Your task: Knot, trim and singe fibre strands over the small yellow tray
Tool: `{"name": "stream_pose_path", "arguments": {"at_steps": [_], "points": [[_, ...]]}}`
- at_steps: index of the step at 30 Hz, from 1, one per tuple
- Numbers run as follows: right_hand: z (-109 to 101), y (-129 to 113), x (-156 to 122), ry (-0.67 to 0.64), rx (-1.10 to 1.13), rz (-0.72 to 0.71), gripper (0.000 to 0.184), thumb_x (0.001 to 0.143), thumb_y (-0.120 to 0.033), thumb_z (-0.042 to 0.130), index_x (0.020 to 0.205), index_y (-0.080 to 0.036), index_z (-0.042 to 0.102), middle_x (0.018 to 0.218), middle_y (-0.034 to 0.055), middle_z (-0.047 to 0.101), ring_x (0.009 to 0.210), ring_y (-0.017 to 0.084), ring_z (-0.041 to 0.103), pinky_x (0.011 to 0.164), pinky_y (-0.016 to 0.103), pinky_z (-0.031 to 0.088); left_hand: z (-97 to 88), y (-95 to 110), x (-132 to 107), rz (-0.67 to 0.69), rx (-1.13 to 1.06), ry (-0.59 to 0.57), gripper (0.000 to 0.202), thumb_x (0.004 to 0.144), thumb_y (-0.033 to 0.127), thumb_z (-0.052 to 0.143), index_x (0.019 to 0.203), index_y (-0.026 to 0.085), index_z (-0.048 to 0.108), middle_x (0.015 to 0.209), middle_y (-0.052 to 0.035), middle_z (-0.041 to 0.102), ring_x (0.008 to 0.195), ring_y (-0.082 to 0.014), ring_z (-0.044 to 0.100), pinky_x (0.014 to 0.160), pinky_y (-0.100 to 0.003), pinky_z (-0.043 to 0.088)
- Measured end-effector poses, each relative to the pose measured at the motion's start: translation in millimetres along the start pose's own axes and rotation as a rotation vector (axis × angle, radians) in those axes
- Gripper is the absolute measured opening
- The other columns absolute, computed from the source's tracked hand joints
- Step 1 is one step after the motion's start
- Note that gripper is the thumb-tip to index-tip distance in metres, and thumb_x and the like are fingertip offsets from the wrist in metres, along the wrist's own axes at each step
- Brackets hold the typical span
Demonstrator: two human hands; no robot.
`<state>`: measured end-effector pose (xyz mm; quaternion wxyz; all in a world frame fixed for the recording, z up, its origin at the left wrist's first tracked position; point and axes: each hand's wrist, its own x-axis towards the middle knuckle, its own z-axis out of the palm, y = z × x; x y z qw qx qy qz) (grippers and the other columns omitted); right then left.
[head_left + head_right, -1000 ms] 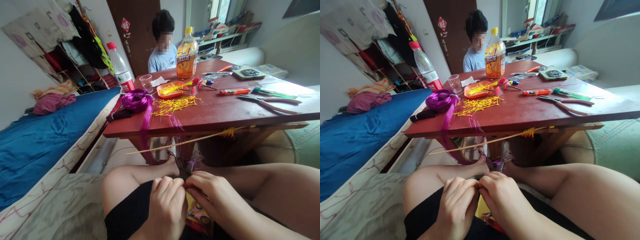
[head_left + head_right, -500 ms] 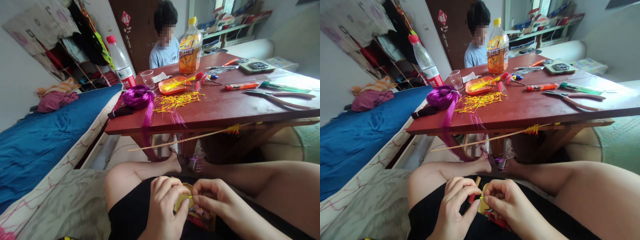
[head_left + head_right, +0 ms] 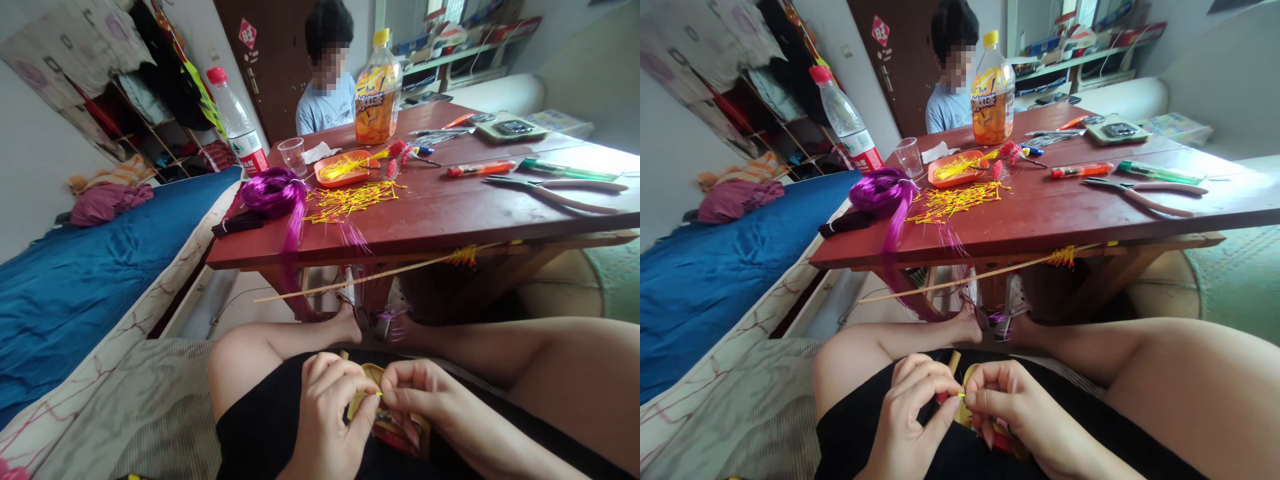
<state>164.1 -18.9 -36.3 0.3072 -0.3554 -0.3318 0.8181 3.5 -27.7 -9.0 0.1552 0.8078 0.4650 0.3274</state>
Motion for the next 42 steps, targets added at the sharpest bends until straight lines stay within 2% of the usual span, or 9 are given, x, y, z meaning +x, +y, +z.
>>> {"name": "stream_pose_path", "arguments": {"at_steps": [9, 20, 26, 32, 37, 42], "points": [[1, -4, 0, 0.016, 0.095, 0.093, 0.024, 0.064, -0.033, 0.071, 0.062, -0.013, 0.056, 0.049, -0.0044, 0.053, 0.037, 0.004, 0.042, 0.039, 0.018, 0.019, -4.4, 1, 1, 0.022, -0.019, -0.011, 0.013, 0.072, 0.006, 0.06, 0.07, 0.019, 0.06, 0.068, 0.0, 0.066, 0.07, -0.0167, 0.055, 0.067, -0.031, 0.043], [-1, 1, 1, -0.005, 0.122, 0.091, 0.022, 0.065, -0.03, 0.07, 0.063, -0.013, 0.057, 0.048, -0.0044, 0.055, 0.036, 0.003, 0.042, 0.038, 0.018, 0.019, -3.5, 1, 0, 0.055, 0.013, 0.004, 0.016, 0.07, 0.004, 0.061, 0.07, 0.019, 0.059, 0.067, 0.0015, 0.065, 0.069, -0.0159, 0.054, 0.071, -0.032, 0.04], [0, 0, 0, -0.007, 0.127, 0.101, 0.023, 0.063, -0.031, 0.071, 0.061, -0.013, 0.057, 0.047, -0.0042, 0.055, 0.036, 0.003, 0.042, 0.038, 0.018, 0.019, -4.0, -2, -1, 0.073, 0.054, -0.034, 0.015, 0.071, 0.005, 0.061, 0.072, 0.02, 0.06, 0.068, 0.0023, 0.065, 0.069, -0.0152, 0.055, 0.072, -0.031, 0.04], [-1, 3, 1, -0.006, 0.162, 0.121, 0.018, 0.063, -0.026, 0.07, 0.061, -0.012, 0.058, 0.048, -0.0033, 0.056, 0.035, 0.003, 0.043, 0.038, 0.017, 0.02, -3.6, 1, 0, 0.069, 0.04, -0.003, 0.014, 0.07, 0.005, 0.06, 0.067, 0.019, 0.059, 0.064, 0.0011, 0.065, 0.066, -0.0159, 0.054, 0.067, -0.032, 0.042], [-1, 5, 3, -0.013, 0.203, 0.123, 0.016, 0.061, -0.024, 0.07, 0.059, -0.012, 0.06, 0.047, -0.0027, 0.055, 0.034, 0.004, 0.043, 0.037, 0.017, 0.022, -2.7, 1, 0, -0.004, -0.045, -0.012, 0.013, 0.07, 0.007, 0.061, 0.065, 0.02, 0.06, 0.062, 0.0005, 0.066, 0.065, -0.0162, 0.056, 0.062, -0.031, 0.046], [0, 6, 3, -0.023, 0.252, 0.115, 0.013, 0.06, -0.021, 0.069, 0.058, -0.012, 0.06, 0.046, -0.0028, 0.054, 0.035, 0.003, 0.041, 0.036, 0.016, 0.025, -3.4, 0, 0, 0.015, -0.034, -0.008, 0.014, 0.069, 0.005, 0.062, 0.066, 0.019, 0.061, 0.063, 0.0005, 0.067, 0.065, -0.0167, 0.056, 0.062, -0.032, 0.046]]}}
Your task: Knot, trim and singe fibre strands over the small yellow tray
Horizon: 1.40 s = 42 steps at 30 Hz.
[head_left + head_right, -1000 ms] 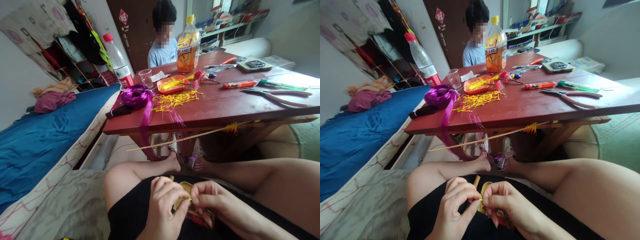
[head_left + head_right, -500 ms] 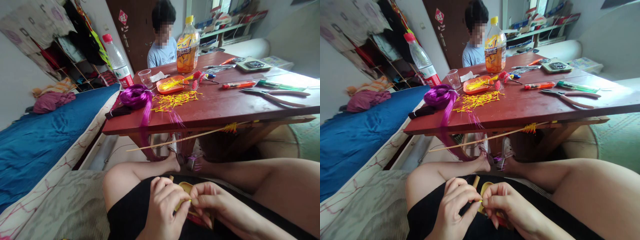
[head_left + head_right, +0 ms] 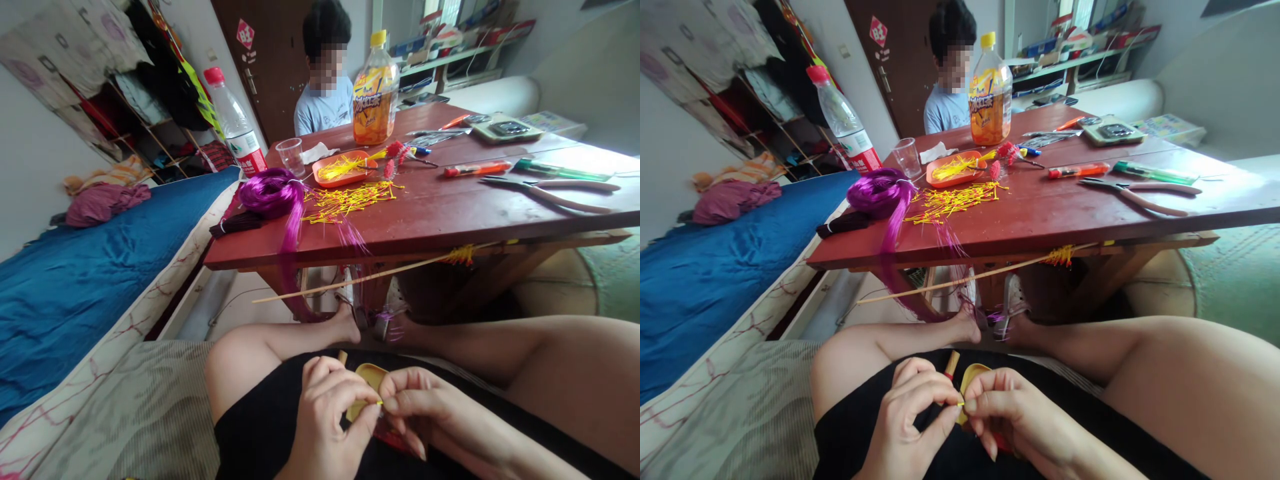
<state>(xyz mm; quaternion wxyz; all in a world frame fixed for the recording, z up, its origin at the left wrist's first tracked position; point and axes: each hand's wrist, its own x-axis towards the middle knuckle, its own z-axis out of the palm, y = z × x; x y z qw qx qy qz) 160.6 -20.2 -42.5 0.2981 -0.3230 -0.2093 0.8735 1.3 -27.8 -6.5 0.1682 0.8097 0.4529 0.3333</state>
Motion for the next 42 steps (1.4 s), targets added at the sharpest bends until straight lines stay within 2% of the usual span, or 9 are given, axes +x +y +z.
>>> {"name": "stream_pose_path", "arguments": {"at_steps": [9, 15, 20, 25, 28, 30, 33, 37, 42], "points": [[3, -2, -2, 0.02, -0.039, -0.007, 0.014, 0.06, -0.023, 0.068, 0.059, -0.013, 0.058, 0.048, -0.0034, 0.054, 0.036, 0.003, 0.04, 0.038, 0.017, 0.025, 3.8, -2, -4, -0.052, -0.026, -0.008, 0.014, 0.069, 0.006, 0.059, 0.065, 0.02, 0.059, 0.062, 0.0001, 0.066, 0.066, -0.0171, 0.056, 0.064, -0.033, 0.047], [6, -1, -3, 0.077, -0.164, -0.094, 0.024, 0.062, -0.033, 0.069, 0.059, -0.014, 0.055, 0.046, -0.0042, 0.051, 0.038, 0.005, 0.04, 0.041, 0.019, 0.02, 8.8, -4, -8, -0.151, -0.072, -0.033, 0.016, 0.071, 0.005, 0.056, 0.065, 0.019, 0.056, 0.062, 0.0001, 0.064, 0.067, -0.0165, 0.057, 0.065, -0.032, 0.048], [8, 4, -2, 0.147, -0.327, -0.169, 0.036, 0.063, -0.047, 0.067, 0.06, -0.016, 0.05, 0.043, -0.0062, 0.045, 0.038, 0.006, 0.035, 0.039, 0.02, 0.02, 15.5, 0, -5, -0.191, -0.028, 0.066, 0.019, 0.063, 0.001, 0.054, 0.057, 0.019, 0.052, 0.055, 0.0013, 0.059, 0.061, -0.016, 0.057, 0.059, -0.028, 0.048], [10, 9, -4, 0.227, -0.47, -0.304, 0.028, 0.072, -0.04, 0.063, 0.064, -0.017, 0.05, 0.051, -0.0066, 0.04, 0.045, 0.007, 0.033, 0.043, 0.021, 0.025, 25.7, 4, -3, -0.299, -0.114, 0.18, 0.017, 0.059, 0.004, 0.05, 0.053, 0.019, 0.05, 0.051, 0.0024, 0.055, 0.053, -0.0148, 0.054, 0.055, -0.027, 0.047], [10, 9, -4, 0.249, -0.517, -0.329, 0.026, 0.073, -0.037, 0.062, 0.063, -0.017, 0.05, 0.053, -0.0064, 0.039, 0.047, 0.007, 0.032, 0.043, 0.021, 0.025, 28.4, 5, -3, -0.333, -0.179, 0.176, 0.015, 0.061, 0.005, 0.05, 0.054, 0.019, 0.051, 0.052, 0.0022, 0.055, 0.052, -0.0141, 0.053, 0.056, -0.028, 0.047], [9, 8, -3, 0.236, -0.449, -0.303, 0.029, 0.07, -0.04, 0.065, 0.062, -0.016, 0.05, 0.052, -0.0063, 0.042, 0.046, 0.006, 0.032, 0.043, 0.02, 0.026, 28.3, 4, -3, -0.343, -0.224, 0.161, 0.015, 0.063, 0.005, 0.051, 0.057, 0.018, 0.053, 0.055, 0.0014, 0.056, 0.054, -0.0143, 0.054, 0.057, -0.028, 0.047], [5, 7, -1, 0.181, -0.283, -0.22, 0.031, 0.068, -0.044, 0.064, 0.062, -0.016, 0.051, 0.045, -0.0055, 0.046, 0.04, 0.006, 0.033, 0.041, 0.02, 0.023, 25.9, 2, -3, -0.241, -0.192, 0.147, 0.014, 0.068, 0.007, 0.055, 0.061, 0.018, 0.058, 0.058, 0.0003, 0.06, 0.059, -0.015, 0.055, 0.059, -0.028, 0.047], [1, 8, 0, 0.18, -0.196, -0.2, 0.026, 0.068, -0.038, 0.064, 0.062, -0.015, 0.053, 0.045, -0.005, 0.049, 0.039, 0.006, 0.037, 0.041, 0.019, 0.023, 22.1, 0, -3, -0.026, 0.003, 0.159, 0.015, 0.072, 0.005, 0.054, 0.067, 0.018, 0.06, 0.059, -0.0007, 0.063, 0.06, -0.015, 0.052, 0.06, -0.028, 0.047], [2, 9, 1, 0.221, -0.307, -0.232, 0.033, 0.062, -0.043, 0.068, 0.059, -0.016, 0.05, 0.044, -0.0071, 0.044, 0.038, 0.005, 0.032, 0.04, 0.019, 0.021, 22.4, 1, -3, 0.007, 0.146, 0.09, 0.019, 0.069, 0.001, 0.051, 0.06, 0.017, 0.058, 0.057, -0.0021, 0.061, 0.062, -0.0165, 0.051, 0.067, -0.033, 0.046]]}}
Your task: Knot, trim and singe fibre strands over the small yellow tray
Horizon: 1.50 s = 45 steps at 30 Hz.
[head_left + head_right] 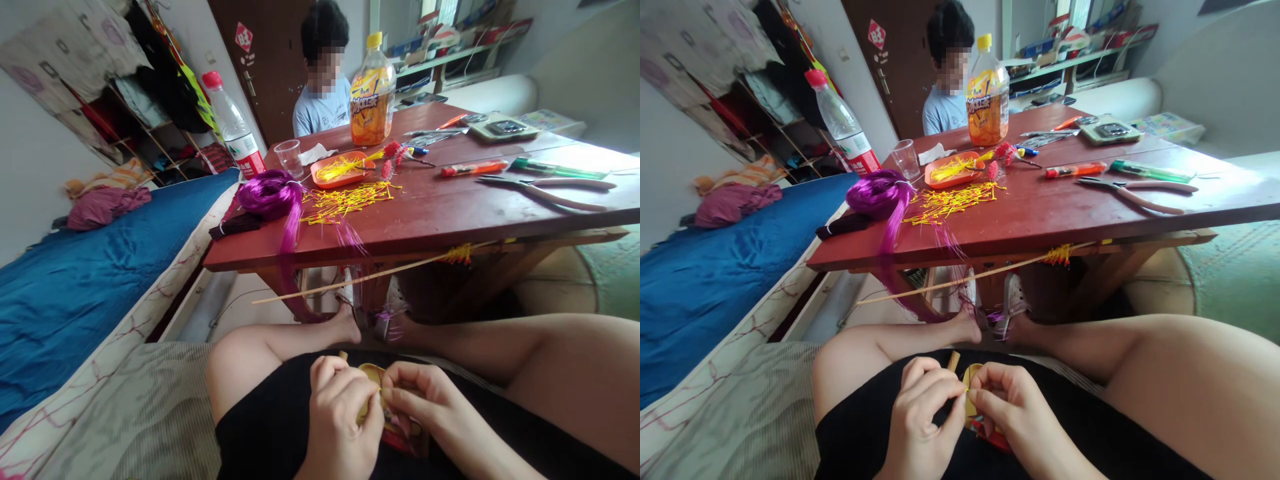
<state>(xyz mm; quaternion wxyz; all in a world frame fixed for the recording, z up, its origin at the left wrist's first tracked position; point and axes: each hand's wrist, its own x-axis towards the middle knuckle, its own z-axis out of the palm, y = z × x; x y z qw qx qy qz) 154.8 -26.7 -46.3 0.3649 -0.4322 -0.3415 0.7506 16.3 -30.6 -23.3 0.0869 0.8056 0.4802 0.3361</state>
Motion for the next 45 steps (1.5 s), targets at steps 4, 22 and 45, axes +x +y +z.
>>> {"name": "stream_pose_path", "arguments": {"at_steps": [4, 22, 45], "points": [[-1, 0, 0, 0.004, -0.065, -0.013, 0.032, 0.064, -0.042, 0.068, 0.061, -0.016, 0.049, 0.046, -0.0071, 0.043, 0.041, 0.006, 0.033, 0.042, 0.019, 0.023, -0.9, 1, 3, -0.098, -0.046, -0.102, 0.019, 0.065, -0.001, 0.052, 0.057, 0.015, 0.056, 0.057, -0.0027, 0.06, 0.065, -0.018, 0.053, 0.066, -0.034, 0.046], [-3, -3, -4, 0.059, -0.564, -0.173, 0.017, 0.077, -0.029, 0.048, 0.064, -0.017, 0.051, 0.057, -0.0043, 0.042, 0.054, 0.012, 0.037, 0.05, 0.023, 0.03, -8.5, -1, 16, -0.291, -0.105, -0.357, 0.015, 0.066, 0.002, 0.055, 0.063, 0.015, 0.062, 0.067, -0.0048, 0.064, 0.072, -0.0212, 0.055, 0.071, -0.037, 0.04], [-1, 2, -6, 0.165, -0.798, -0.339, 0.02, 0.084, -0.027, 0.043, 0.069, -0.019, 0.054, 0.06, 0.0004, 0.056, 0.052, 0.015, 0.051, 0.05, 0.024, 0.041, 8.4, -8, 17, -0.853, -0.866, -0.203, 0.01, 0.065, 0.022, 0.063, 0.061, 0.014, 0.059, 0.063, -0.0001, 0.051, 0.062, -0.0129, 0.043, 0.06, -0.024, 0.034]]}}
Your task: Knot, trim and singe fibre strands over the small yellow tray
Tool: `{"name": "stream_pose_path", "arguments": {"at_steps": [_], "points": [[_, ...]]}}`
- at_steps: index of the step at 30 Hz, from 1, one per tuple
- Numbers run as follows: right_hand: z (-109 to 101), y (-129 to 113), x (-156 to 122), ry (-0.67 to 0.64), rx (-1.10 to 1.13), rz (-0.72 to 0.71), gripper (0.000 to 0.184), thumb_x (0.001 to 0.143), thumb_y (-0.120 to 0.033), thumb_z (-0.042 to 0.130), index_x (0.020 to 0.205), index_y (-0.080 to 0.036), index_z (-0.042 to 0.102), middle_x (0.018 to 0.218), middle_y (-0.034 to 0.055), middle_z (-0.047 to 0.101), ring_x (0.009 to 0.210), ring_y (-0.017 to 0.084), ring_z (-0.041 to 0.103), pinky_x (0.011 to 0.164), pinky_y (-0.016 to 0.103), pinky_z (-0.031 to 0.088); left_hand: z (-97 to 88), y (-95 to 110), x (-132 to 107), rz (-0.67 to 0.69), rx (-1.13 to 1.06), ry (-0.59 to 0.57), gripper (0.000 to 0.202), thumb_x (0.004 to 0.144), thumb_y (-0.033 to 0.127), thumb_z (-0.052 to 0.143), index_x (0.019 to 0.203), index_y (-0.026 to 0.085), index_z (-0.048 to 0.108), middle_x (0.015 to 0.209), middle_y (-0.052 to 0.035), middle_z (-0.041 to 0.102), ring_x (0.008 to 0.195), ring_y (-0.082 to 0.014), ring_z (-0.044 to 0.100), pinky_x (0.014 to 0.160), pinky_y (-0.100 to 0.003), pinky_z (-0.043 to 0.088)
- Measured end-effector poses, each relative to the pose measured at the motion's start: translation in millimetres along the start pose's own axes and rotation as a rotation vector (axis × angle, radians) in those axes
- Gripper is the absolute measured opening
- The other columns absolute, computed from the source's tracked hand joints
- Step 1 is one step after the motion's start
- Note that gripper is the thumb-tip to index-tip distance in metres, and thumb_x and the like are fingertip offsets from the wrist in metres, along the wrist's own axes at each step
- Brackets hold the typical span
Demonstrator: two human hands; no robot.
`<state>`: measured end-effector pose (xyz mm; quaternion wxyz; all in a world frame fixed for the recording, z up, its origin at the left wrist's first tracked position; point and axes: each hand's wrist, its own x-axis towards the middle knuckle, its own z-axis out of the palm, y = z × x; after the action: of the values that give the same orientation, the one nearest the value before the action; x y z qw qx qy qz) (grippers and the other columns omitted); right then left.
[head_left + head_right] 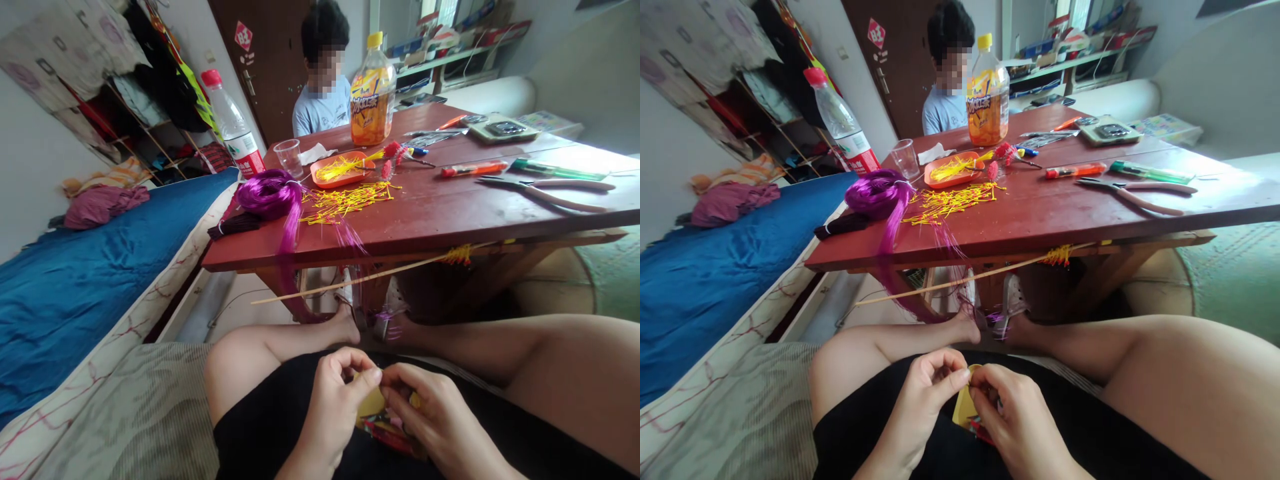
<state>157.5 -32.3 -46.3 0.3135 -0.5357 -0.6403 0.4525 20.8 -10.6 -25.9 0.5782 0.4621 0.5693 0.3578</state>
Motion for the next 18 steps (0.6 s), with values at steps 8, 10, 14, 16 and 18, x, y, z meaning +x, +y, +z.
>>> {"name": "stream_pose_path", "arguments": {"at_steps": [8, 10, 14, 16, 18], "points": [[8, 5, -2, 0.278, -0.091, -0.227, 0.014, 0.087, -0.023, 0.045, 0.075, -0.021, 0.053, 0.068, 0.0024, 0.059, 0.06, 0.015, 0.058, 0.056, 0.023, 0.045, 5.8, -4, -14, 0.071, -0.116, 0.101, 0.011, 0.065, 0.018, 0.064, 0.056, 0.014, 0.059, 0.077, -0.0036, 0.056, 0.075, -0.0159, 0.051, 0.071, -0.025, 0.039], [11, 6, -3, 0.307, -0.084, -0.232, 0.014, 0.087, -0.023, 0.045, 0.075, -0.021, 0.052, 0.07, 0.0034, 0.06, 0.061, 0.016, 0.059, 0.057, 0.023, 0.046, 6.6, -3, -14, 0.015, -0.199, 0.091, 0.012, 0.062, 0.019, 0.066, 0.054, 0.013, 0.059, 0.075, -0.0032, 0.056, 0.071, -0.0145, 0.049, 0.068, -0.024, 0.039], [12, 11, -4, 0.312, -0.11, -0.24, 0.011, 0.087, -0.022, 0.046, 0.078, -0.021, 0.053, 0.074, 0.0054, 0.063, 0.067, 0.017, 0.062, 0.061, 0.024, 0.049, 7.3, -1, -14, -0.099, -0.388, 0.06, 0.01, 0.058, 0.017, 0.069, 0.054, 0.013, 0.061, 0.075, -0.0029, 0.058, 0.069, -0.0128, 0.05, 0.066, -0.023, 0.039], [10, 13, -5, 0.311, -0.14, -0.258, 0.01, 0.086, -0.022, 0.048, 0.079, -0.021, 0.054, 0.077, 0.0063, 0.064, 0.072, 0.019, 0.063, 0.065, 0.026, 0.05, 7.3, 0, -14, -0.135, -0.439, 0.045, 0.009, 0.056, 0.016, 0.07, 0.054, 0.013, 0.062, 0.075, -0.0028, 0.059, 0.068, -0.0126, 0.051, 0.066, -0.022, 0.04], [7, 12, -5, 0.315, -0.163, -0.278, 0.009, 0.085, -0.022, 0.049, 0.079, -0.021, 0.056, 0.079, 0.0065, 0.065, 0.076, 0.02, 0.064, 0.067, 0.026, 0.05, 7.1, 1, -14, -0.158, -0.459, 0.027, 0.009, 0.055, 0.015, 0.071, 0.053, 0.013, 0.062, 0.073, -0.0024, 0.06, 0.066, -0.012, 0.051, 0.064, -0.022, 0.04]]}}
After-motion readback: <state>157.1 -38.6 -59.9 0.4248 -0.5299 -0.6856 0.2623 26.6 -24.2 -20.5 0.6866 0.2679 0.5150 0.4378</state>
